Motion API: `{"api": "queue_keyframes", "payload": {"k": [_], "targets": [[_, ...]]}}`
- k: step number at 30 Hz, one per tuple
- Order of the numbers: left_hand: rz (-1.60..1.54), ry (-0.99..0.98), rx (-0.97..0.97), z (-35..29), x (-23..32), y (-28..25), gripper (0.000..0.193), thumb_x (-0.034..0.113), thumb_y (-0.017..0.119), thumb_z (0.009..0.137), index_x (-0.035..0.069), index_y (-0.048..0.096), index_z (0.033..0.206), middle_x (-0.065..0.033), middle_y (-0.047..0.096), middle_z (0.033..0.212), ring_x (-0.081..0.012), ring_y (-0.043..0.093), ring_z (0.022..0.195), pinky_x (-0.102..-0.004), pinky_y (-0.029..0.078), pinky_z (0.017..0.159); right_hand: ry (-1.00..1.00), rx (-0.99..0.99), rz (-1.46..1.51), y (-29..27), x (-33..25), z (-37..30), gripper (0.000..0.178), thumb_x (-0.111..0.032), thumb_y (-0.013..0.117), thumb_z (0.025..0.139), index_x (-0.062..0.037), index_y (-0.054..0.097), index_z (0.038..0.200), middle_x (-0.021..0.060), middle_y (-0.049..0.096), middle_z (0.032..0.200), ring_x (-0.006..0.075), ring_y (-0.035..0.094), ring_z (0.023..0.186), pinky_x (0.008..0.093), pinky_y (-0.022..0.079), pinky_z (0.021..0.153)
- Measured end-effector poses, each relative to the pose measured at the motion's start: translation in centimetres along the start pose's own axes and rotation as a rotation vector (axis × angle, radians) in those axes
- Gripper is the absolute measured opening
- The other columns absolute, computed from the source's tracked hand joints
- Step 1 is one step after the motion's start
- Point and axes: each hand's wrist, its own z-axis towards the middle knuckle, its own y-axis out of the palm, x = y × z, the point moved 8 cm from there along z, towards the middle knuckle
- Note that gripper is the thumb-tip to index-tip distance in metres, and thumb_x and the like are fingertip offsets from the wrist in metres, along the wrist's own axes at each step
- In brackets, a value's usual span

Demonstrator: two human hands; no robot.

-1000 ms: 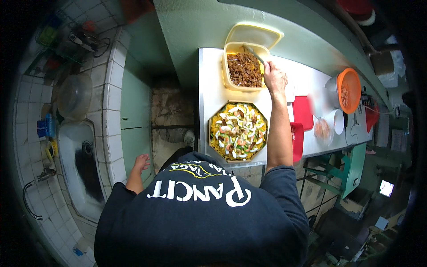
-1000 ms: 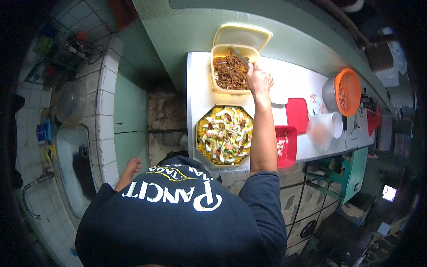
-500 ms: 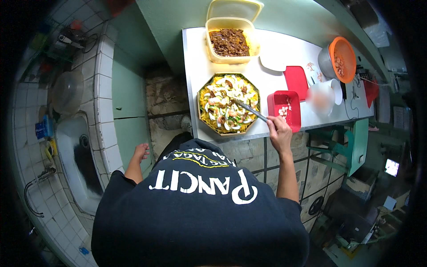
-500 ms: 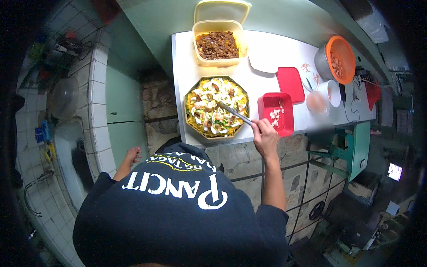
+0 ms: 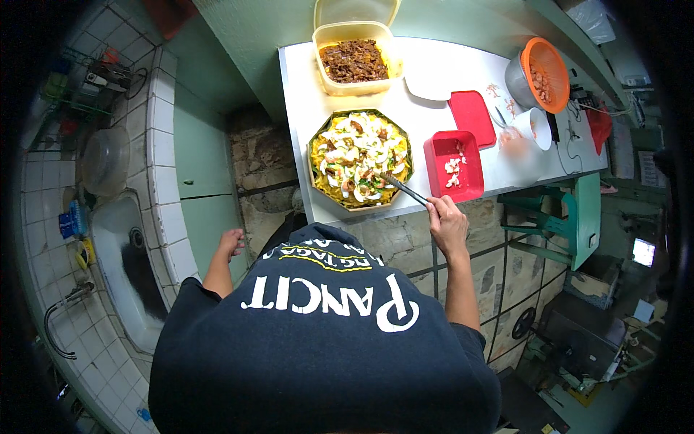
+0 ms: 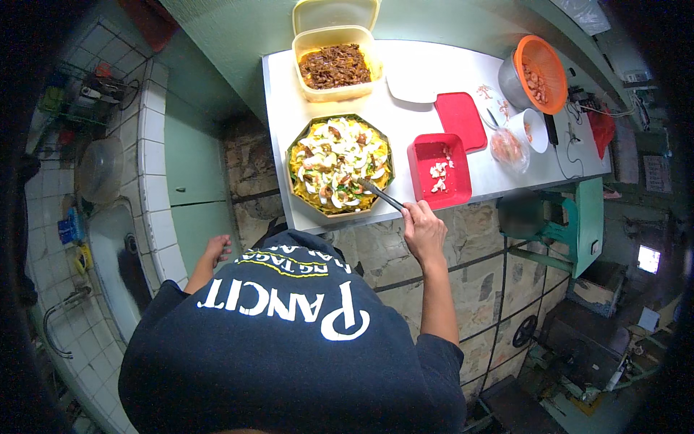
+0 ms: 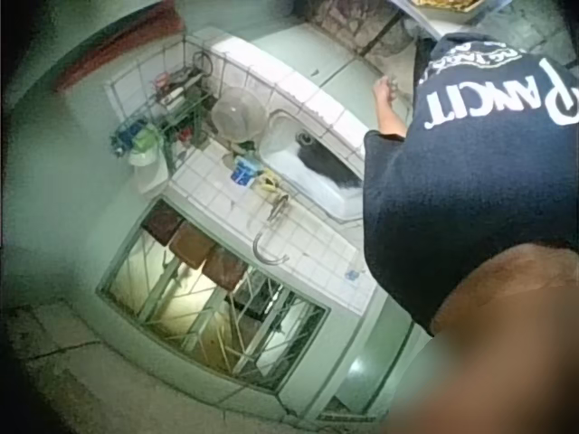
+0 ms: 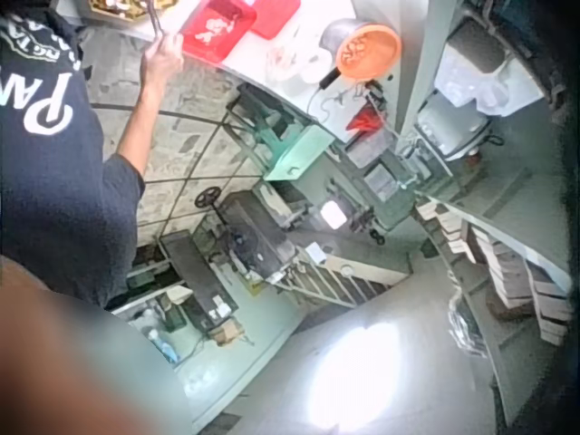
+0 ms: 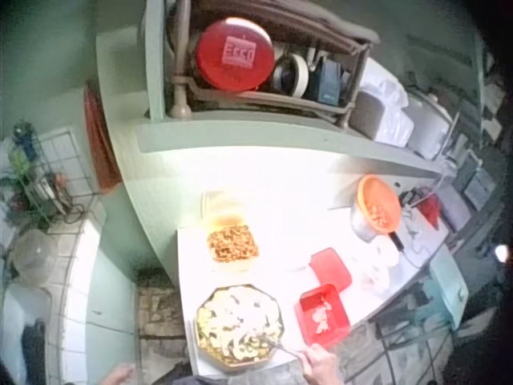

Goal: The person adds chopped onions and cooked meat to a large octagonal dish containing a yellow base and sliced vegetables. They use a spoon to transfer ingredients from containers and a red tray onto the dish, then carry the dish to another counter.

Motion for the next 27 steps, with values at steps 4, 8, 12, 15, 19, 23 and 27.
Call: {"api": "queue_keyframes", "payload": {"k": [4,8,12,15,19,23,27], "targets": [[0.001,-0.018,0.006,-0.2,-0.6,-0.1,0.029,0.033,0.051,0.093,0.022,0.058,0.119,0.0056,0.061,0.098,-0.0125,0.059,0.076,-0.0334,0.045,0.063,-0.039,-0.031,-0.055,0.6,-0.9,-0.4,0.016,-0.023,0.057,0.091,-0.0120,0.065,0.097,0.0074,0.059,0.085,0.0314,0.064,0.077,0.0423,0.050,0.065],[-0.014,-0.029,0.008,0.2,-0.8,-0.3,0.029,0.033,0.051,0.093,0.022,0.059,0.119,0.0055,0.060,0.097,-0.0125,0.059,0.076,-0.0336,0.045,0.063,-0.039,-0.046,-0.047,1.0,-0.9,0.0,0.016,-0.023,0.057,0.091,-0.0117,0.066,0.098,0.0076,0.059,0.086,0.0305,0.064,0.076,0.0414,0.050,0.065],[-0.010,-0.023,-0.003,0.5,-0.1,-0.6,0.030,0.033,0.052,0.093,0.021,0.058,0.120,0.0050,0.060,0.097,-0.0125,0.058,0.075,-0.0338,0.045,0.063,-0.063,0.049,0.091,-1.4,-1.0,1.5,0.016,-0.022,0.058,0.091,-0.0108,0.067,0.097,0.0081,0.061,0.086,0.0299,0.064,0.074,0.0397,0.050,0.065],[-0.037,-0.010,-0.001,0.6,-0.1,-0.8,0.031,0.034,0.052,0.093,0.020,0.058,0.120,0.0047,0.059,0.098,-0.0124,0.058,0.073,-0.0341,0.045,0.063,-0.132,0.141,0.164,-4.2,-2.5,6.1,0.016,-0.016,0.059,0.088,-0.0072,0.067,0.099,0.0116,0.062,0.085,0.0303,0.063,0.076,0.0394,0.049,0.066],[-0.050,-0.009,-0.014,0.9,0.8,-1.0,0.032,0.034,0.053,0.093,0.019,0.057,0.121,0.0047,0.059,0.099,-0.0130,0.058,0.075,-0.0341,0.045,0.063,-0.181,0.306,0.061,-3.3,-5.0,15.7,0.021,-0.021,0.054,0.092,-0.0072,0.067,0.100,0.0139,0.064,0.091,0.0330,0.064,0.079,0.0421,0.050,0.068],[-0.091,-0.005,-0.002,1.4,0.6,-2.1,0.033,0.033,0.051,0.093,0.019,0.056,0.122,0.0034,0.060,0.101,-0.0143,0.058,0.080,-0.0353,0.045,0.066,0.040,0.112,-0.238,2.6,-4.6,25.8,0.032,-0.031,0.045,0.095,-0.0092,0.066,0.104,0.0182,0.067,0.099,0.0379,0.064,0.093,0.0470,0.051,0.078],[-0.118,-0.029,0.025,1.3,0.1,-3.2,0.034,0.031,0.049,0.093,0.019,0.055,0.124,0.0021,0.060,0.103,-0.0155,0.059,0.084,-0.0374,0.045,0.070,0.169,0.031,-0.263,5.3,-3.8,31.0,0.034,-0.035,0.046,0.093,-0.0119,0.065,0.108,0.0192,0.067,0.101,0.0391,0.064,0.096,0.0509,0.050,0.082]]}}
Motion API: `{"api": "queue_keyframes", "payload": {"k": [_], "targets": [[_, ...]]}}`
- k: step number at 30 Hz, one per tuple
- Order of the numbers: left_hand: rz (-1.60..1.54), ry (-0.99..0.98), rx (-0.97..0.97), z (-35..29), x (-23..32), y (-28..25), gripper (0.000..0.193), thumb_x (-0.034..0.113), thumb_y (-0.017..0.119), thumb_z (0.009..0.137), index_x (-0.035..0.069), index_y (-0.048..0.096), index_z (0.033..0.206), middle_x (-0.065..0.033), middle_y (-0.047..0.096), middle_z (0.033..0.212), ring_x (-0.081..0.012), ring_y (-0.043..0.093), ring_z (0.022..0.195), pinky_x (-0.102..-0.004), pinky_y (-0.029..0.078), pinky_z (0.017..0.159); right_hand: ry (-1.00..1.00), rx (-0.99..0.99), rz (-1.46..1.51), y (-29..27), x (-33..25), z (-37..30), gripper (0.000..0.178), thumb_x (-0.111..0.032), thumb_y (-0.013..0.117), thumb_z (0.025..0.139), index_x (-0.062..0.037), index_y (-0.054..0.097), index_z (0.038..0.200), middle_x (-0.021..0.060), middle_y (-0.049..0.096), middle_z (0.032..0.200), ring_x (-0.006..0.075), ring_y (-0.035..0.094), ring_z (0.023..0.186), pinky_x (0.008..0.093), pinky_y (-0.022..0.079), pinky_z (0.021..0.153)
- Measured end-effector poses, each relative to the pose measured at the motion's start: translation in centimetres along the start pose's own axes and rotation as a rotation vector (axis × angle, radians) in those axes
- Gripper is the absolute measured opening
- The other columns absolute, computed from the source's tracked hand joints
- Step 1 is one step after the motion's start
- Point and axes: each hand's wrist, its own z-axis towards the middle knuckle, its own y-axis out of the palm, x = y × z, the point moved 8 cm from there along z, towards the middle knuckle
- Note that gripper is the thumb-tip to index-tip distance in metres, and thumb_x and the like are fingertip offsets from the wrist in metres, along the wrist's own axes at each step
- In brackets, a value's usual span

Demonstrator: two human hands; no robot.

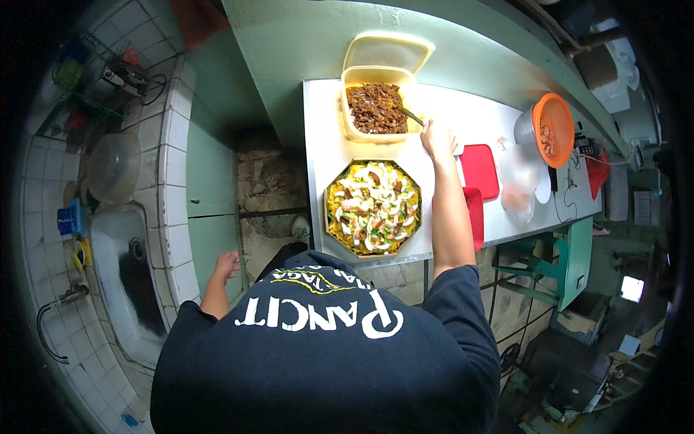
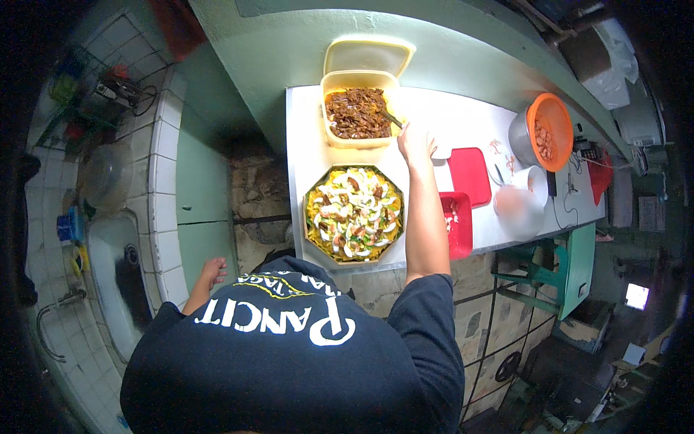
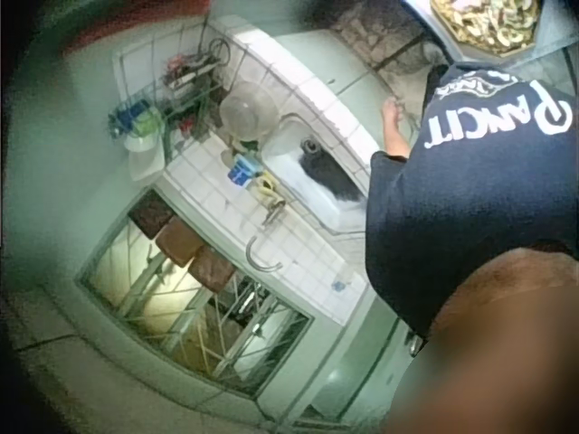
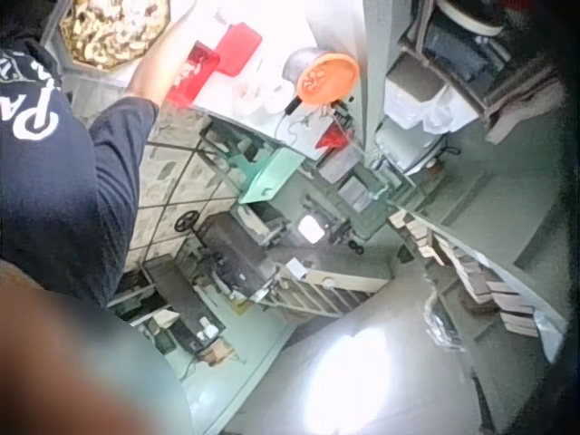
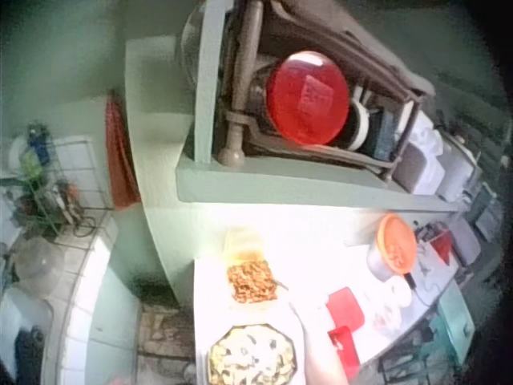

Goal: The person adds chopped onions and cooked meat to a large octagonal dish containing a yellow base and sliced vegetables. They use a spoon to transfer ingredients from containers and a red tray onto the dish, then carry the dish to another counter.

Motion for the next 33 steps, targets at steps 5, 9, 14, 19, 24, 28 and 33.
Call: {"api": "queue_keyframes", "payload": {"k": [5,9,14,19,24,28,33], "targets": [[-0.046,-0.032,0.001,0.2,-1.8,-0.9,0.033,0.032,0.049,0.093,0.019,0.056,0.122,0.0022,0.060,0.104,-0.0162,0.059,0.084,-0.0380,0.045,0.071,0.010,0.028,-0.007,2.0,1.2,2.2,0.033,-0.035,0.046,0.093,-0.0139,0.065,0.110,0.0197,0.067,0.101,0.0389,0.063,0.098,0.0507,0.049,0.084],[-0.030,-0.053,0.012,0.4,-3.1,-0.9,0.031,0.033,0.050,0.093,0.017,0.057,0.119,0.0021,0.060,0.103,-0.0164,0.060,0.083,-0.0383,0.045,0.071,0.019,0.054,0.078,-2.7,2.2,-1.5,0.034,-0.039,0.049,0.092,-0.0159,0.066,0.108,0.0192,0.067,0.100,0.0386,0.063,0.097,0.0482,0.049,0.084],[0.004,-0.023,-0.014,0.9,-2.0,-0.3,0.029,0.035,0.051,0.093,0.017,0.058,0.116,0.0025,0.059,0.099,-0.0160,0.059,0.081,-0.0370,0.045,0.068,-0.213,0.199,0.274,-9.3,3.3,-10.8,0.023,-0.025,0.054,0.091,-0.0072,0.067,0.095,0.0156,0.065,0.093,0.0360,0.063,0.085,0.0447,0.049,0.074],[0.053,-0.008,-0.014,1.0,-0.6,0.4,0.029,0.036,0.052,0.093,0.019,0.058,0.115,0.0039,0.059,0.097,-0.0146,0.058,0.077,-0.0347,0.045,0.065,-0.231,0.026,0.161,-8.2,4.5,-19.3,0.017,-0.024,0.059,0.089,-0.0094,0.067,0.091,0.0096,0.062,0.089,0.0323,0.065,0.076,0.0428,0.051,0.067],[0.112,0.031,-0.031,1.0,1.5,2.2,0.031,0.036,0.052,0.093,0.020,0.058,0.119,0.0049,0.060,0.099,-0.0123,0.058,0.076,-0.0334,0.045,0.064,-0.270,-0.024,0.087,-5.8,3.1,-21.4,0.015,-0.023,0.059,0.089,-0.0107,0.066,0.093,0.0076,0.059,0.088,0.0304,0.064,0.074,0.0420,0.051,0.065],[0.096,0.060,-0.044,0.3,2.1,2.8,0.032,0.036,0.053,0.093,0.020,0.058,0.121,0.0049,0.061,0.099,-0.0120,0.059,0.077,-0.0327,0.045,0.062,-0.322,-0.040,0.046,-4.9,2.3,-21.3,0.016,-0.024,0.058,0.089,-0.0116,0.066,0.096,0.0066,0.058,0.088,0.0294,0.064,0.075,0.0413,0.050,0.065],[0.046,0.023,-0.029,-0.1,-0.2,2.1,0.033,0.035,0.053,0.093,0.020,0.058,0.121,0.0048,0.061,0.098,-0.0124,0.059,0.078,-0.0329,0.045,0.062,-0.289,-0.044,0.031,-7.3,3.0,-19.8,0.019,-0.026,0.057,0.091,-0.0110,0.067,0.097,0.0062,0.061,0.090,0.0275,0.064,0.077,0.0398,0.050,0.068]]}}
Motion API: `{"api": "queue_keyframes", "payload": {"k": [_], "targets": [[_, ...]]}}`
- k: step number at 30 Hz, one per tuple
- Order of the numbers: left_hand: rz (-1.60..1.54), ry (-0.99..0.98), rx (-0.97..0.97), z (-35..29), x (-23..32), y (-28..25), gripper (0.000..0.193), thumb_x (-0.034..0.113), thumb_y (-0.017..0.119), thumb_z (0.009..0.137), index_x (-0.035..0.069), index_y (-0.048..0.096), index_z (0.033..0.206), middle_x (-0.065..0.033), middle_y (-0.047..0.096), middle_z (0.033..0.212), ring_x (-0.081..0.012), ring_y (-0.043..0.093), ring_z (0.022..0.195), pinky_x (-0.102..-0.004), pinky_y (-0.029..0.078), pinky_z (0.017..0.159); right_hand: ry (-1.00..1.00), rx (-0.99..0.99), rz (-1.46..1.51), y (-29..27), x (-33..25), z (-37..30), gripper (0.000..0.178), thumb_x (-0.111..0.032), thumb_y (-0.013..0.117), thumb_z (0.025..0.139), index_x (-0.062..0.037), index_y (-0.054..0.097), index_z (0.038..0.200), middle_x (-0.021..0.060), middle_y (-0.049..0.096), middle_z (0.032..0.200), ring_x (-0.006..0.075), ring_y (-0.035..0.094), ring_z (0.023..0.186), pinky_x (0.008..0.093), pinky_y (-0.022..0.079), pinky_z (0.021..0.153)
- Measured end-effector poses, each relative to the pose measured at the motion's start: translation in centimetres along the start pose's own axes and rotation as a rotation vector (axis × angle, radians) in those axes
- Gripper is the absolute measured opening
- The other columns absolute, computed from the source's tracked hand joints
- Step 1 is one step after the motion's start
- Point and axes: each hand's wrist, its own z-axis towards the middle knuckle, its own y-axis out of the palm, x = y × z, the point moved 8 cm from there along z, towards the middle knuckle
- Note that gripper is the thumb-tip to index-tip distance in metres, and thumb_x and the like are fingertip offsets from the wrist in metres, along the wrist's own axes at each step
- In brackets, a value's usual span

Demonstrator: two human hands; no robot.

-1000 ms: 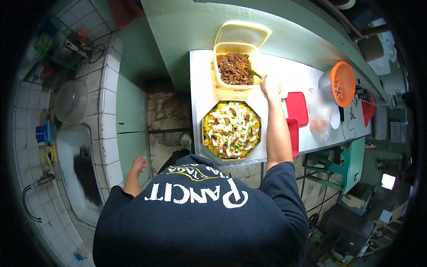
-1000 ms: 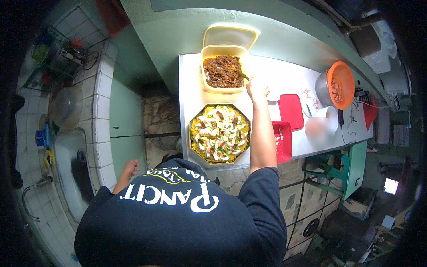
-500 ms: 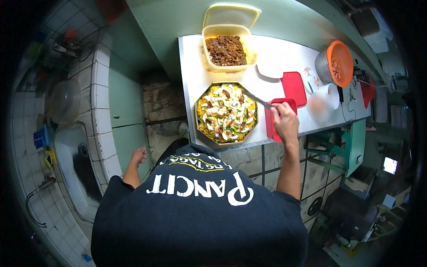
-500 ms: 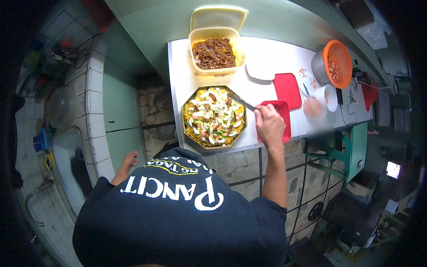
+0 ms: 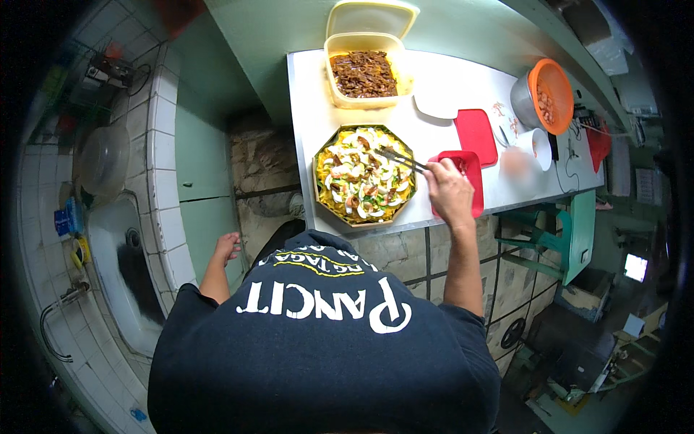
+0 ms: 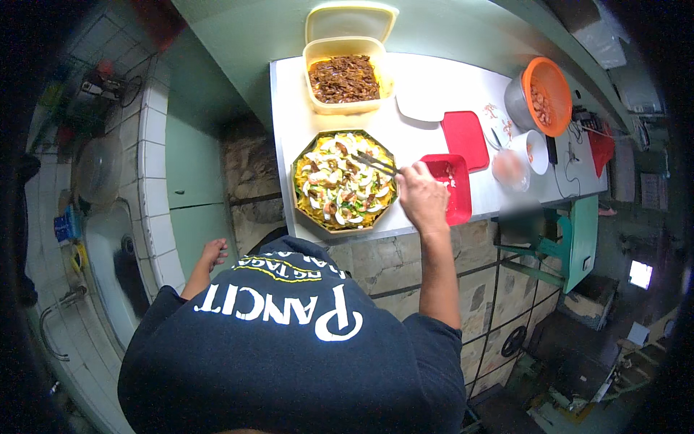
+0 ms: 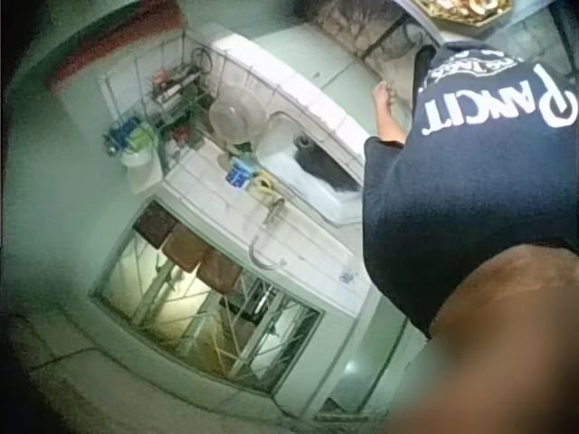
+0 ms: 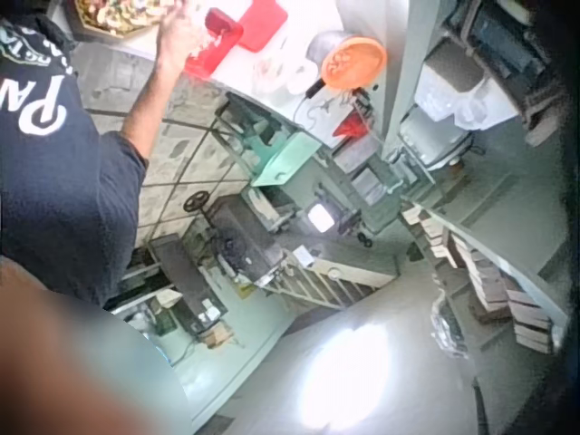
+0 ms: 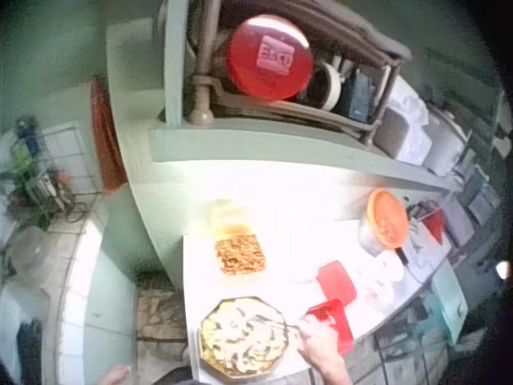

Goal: The person adds chopped onions and cooked meat to a large octagonal dish containing a yellow base and sliced vegetables. They use a spoon to transfer ingredients from containers and a red tray onto the dish, then carry the dish to another counter.

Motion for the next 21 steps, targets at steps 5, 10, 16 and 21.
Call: {"api": "queue_keyframes", "payload": {"k": [5,10,16,21], "targets": [[-0.053,-0.059,0.019,-0.2,-4.1,-1.3,0.033,0.034,0.052,0.093,0.018,0.057,0.122,0.0024,0.061,0.100,-0.0164,0.060,0.080,-0.0359,0.045,0.064,0.002,0.040,0.089,-2.8,0.2,1.8,0.016,-0.019,0.058,0.090,-0.0065,0.067,0.096,0.0095,0.064,0.092,0.0309,0.065,0.080,0.0400,0.051,0.070],[-0.061,-0.101,0.033,-0.4,-5.4,-1.4,0.034,0.035,0.051,0.094,0.018,0.055,0.123,0.0009,0.059,0.101,-0.0183,0.060,0.083,-0.0381,0.045,0.067,-0.150,0.009,-0.066,-0.1,-1.1,0.7,0.015,-0.023,0.057,0.090,-0.0114,0.063,0.096,0.0077,0.062,0.089,0.0288,0.065,0.074,0.0408,0.051,0.062],[-0.041,-0.060,0.012,0.4,-3.7,-1.2,0.036,0.037,0.051,0.094,0.018,0.055,0.123,0.0011,0.059,0.106,-0.0172,0.059,0.085,-0.0384,0.045,0.070,-0.324,0.069,-0.144,0.7,-1.6,1.3,0.014,-0.022,0.058,0.088,-0.0123,0.060,0.098,0.0068,0.060,0.086,0.0258,0.063,0.076,0.0393,0.051,0.060],[-0.040,-0.014,0.000,0.2,-1.1,-0.8,0.036,0.038,0.052,0.093,0.018,0.055,0.123,0.0013,0.059,0.107,-0.0164,0.058,0.086,-0.0370,0.045,0.070,-0.278,-0.008,-0.181,1.9,-1.2,2.2,0.013,-0.019,0.059,0.088,-0.0132,0.061,0.100,0.0052,0.059,0.087,0.0240,0.062,0.080,0.0368,0.050,0.065]]}}
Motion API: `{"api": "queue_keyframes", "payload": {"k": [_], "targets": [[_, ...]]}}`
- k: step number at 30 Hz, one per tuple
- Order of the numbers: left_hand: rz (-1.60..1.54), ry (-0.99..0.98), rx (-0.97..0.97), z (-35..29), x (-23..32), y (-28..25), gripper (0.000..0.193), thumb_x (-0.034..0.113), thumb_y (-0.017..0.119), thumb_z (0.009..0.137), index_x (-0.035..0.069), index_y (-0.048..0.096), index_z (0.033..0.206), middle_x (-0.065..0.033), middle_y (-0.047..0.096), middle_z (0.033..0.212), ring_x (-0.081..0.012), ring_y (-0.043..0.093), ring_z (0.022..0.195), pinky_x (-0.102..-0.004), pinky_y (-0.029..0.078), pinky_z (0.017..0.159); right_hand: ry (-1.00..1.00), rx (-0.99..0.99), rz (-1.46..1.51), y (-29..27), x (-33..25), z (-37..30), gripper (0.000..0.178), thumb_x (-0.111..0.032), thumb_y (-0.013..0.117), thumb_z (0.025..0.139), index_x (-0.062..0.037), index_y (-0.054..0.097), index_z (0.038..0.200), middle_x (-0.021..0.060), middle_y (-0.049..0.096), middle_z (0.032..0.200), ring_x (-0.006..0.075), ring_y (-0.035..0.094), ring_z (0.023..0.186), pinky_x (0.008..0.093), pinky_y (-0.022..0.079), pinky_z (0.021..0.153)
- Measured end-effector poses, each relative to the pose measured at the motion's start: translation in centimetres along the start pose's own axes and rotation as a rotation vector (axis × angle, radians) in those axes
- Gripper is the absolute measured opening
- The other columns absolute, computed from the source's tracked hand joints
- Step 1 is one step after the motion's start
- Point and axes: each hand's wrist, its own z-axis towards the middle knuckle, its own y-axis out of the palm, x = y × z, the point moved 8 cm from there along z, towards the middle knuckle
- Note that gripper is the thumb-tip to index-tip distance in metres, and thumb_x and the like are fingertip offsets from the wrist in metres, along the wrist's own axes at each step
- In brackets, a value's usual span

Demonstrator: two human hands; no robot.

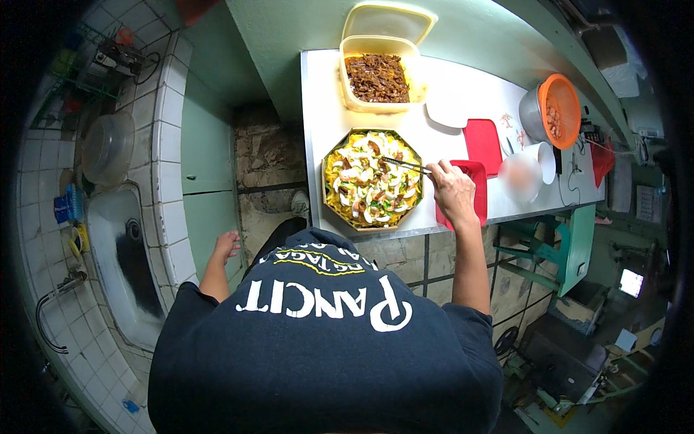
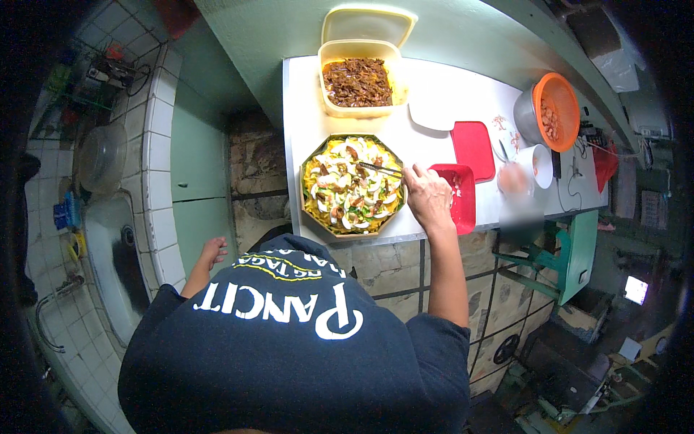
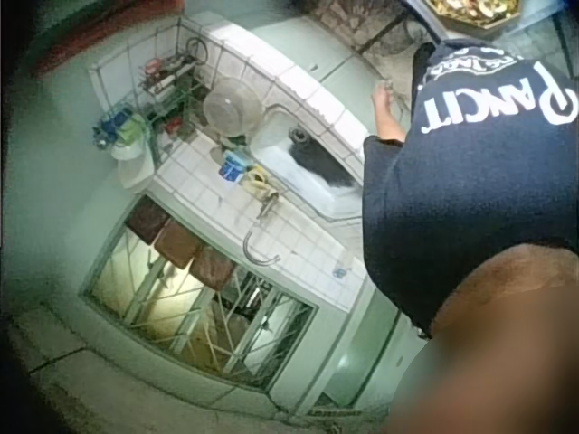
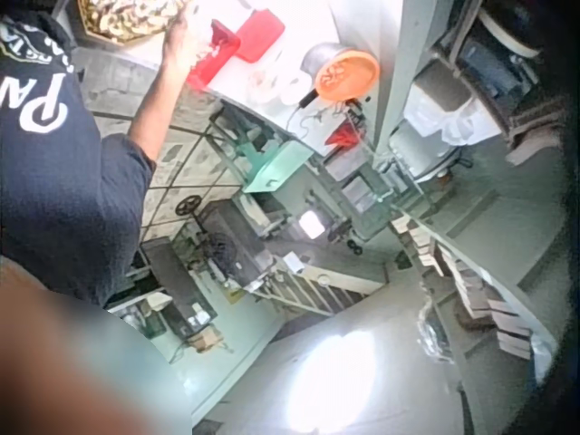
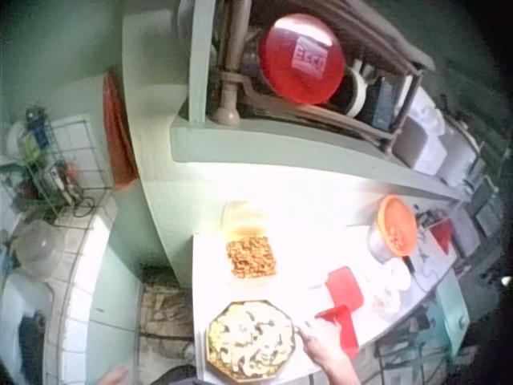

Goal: The person adds chopped onions and cooked meat to a large octagonal dish containing a yellow base and sliced vegetables. They use a spoon to transfer ingredients from containers and a red tray onto the dish, then carry the dish to another counter.

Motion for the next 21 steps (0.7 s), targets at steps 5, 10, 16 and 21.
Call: {"api": "queue_keyframes", "payload": {"k": [5,10,16,21], "targets": [[0.013,-0.016,0.024,-1.0,0.2,-0.1,0.034,0.035,0.051,0.093,0.018,0.056,0.122,0.0011,0.059,0.107,-0.0159,0.059,0.084,-0.0356,0.045,0.069,0.072,0.043,0.085,-1.9,1.0,-0.7,0.013,-0.019,0.058,0.089,-0.0123,0.063,0.099,0.0055,0.061,0.087,0.0245,0.063,0.080,0.0368,0.050,0.066],[0.021,-0.058,0.035,-1.1,-1.3,-0.4,0.031,0.029,0.049,0.092,0.018,0.057,0.120,0.0017,0.060,0.106,-0.0158,0.060,0.081,-0.0359,0.045,0.067,0.042,0.201,0.208,-4.5,0.0,-0.5,0.015,-0.020,0.059,0.089,-0.0132,0.063,0.101,0.0054,0.064,0.088,0.0247,0.064,0.077,0.0363,0.050,0.064],[-0.019,-0.025,0.022,-0.7,-0.7,-0.4,0.032,0.028,0.049,0.092,0.018,0.056,0.122,0.0015,0.060,0.104,-0.0164,0.060,0.083,-0.0362,0.045,0.068,-0.131,0.397,0.539,-3.9,-10.0,5.5,0.017,-0.015,0.060,0.088,-0.0112,0.062,0.104,0.0091,0.062,0.089,0.0293,0.063,0.071,0.0390,0.050,0.059],[-0.051,-0.013,0.063,-1.0,0.1,-2.0,0.034,0.031,0.051,0.093,0.017,0.055,0.124,-0.0001,0.060,0.109,-0.0185,0.060,0.086,-0.0380,0.046,0.071,-0.025,0.378,0.260,4.3,-9.7,13.0,0.017,-0.020,0.055,0.092,-0.0077,0.060,0.102,0.0116,0.062,0.090,0.0303,0.063,0.067,0.0391,0.050,0.057]]}}
